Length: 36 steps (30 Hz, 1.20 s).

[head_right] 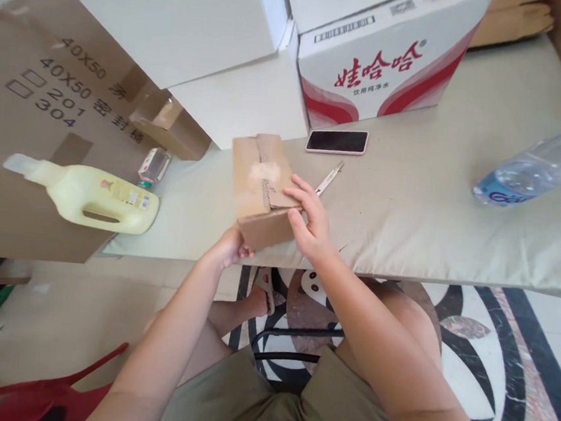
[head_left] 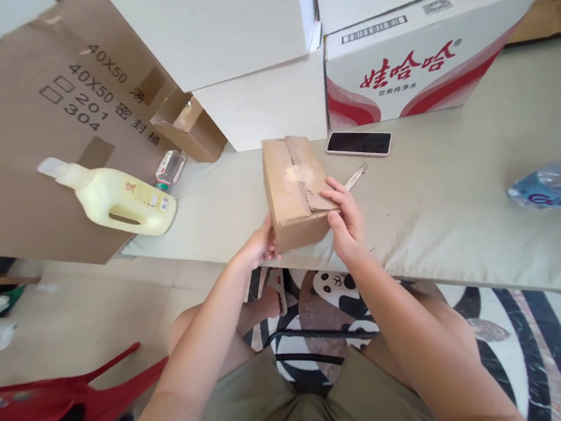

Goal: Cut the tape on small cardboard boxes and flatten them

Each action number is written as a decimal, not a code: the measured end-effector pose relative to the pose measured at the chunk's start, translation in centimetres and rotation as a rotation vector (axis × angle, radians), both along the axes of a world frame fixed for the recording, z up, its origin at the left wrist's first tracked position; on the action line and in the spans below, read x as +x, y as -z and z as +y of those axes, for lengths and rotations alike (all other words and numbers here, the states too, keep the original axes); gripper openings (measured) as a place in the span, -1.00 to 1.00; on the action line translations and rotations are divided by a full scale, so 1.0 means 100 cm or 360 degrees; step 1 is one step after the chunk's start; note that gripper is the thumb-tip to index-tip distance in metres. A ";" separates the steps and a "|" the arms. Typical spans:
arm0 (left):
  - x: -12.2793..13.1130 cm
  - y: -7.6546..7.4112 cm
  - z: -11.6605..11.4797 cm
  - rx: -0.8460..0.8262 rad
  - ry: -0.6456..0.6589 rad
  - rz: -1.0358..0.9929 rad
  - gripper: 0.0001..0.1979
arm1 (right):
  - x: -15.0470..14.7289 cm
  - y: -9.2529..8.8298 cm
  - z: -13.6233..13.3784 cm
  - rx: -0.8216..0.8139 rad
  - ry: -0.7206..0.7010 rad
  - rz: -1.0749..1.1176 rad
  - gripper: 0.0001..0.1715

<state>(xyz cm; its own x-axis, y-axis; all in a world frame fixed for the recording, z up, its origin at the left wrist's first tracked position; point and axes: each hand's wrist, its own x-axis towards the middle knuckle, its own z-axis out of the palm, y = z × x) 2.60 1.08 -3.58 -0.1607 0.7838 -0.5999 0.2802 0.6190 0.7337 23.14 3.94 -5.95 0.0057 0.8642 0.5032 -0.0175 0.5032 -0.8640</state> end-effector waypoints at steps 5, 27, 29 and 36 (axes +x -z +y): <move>-0.016 -0.007 -0.004 0.0418 -0.0148 0.0531 -0.72 | -0.004 -0.002 0.000 0.0009 -0.0121 -0.0066 -0.60; 0.004 -0.016 0.026 0.1820 0.0277 0.0963 -0.59 | 0.023 0.031 0.049 -0.0667 0.0508 -0.1219 -0.77; 0.005 -0.016 0.026 0.1823 0.0285 0.0967 -0.60 | 0.025 0.023 0.048 -0.0711 0.0446 -0.0984 -0.65; 0.009 -0.013 0.026 0.1816 0.0274 0.0943 -0.65 | 0.019 -0.032 0.022 -0.0469 -0.0190 0.0155 -0.57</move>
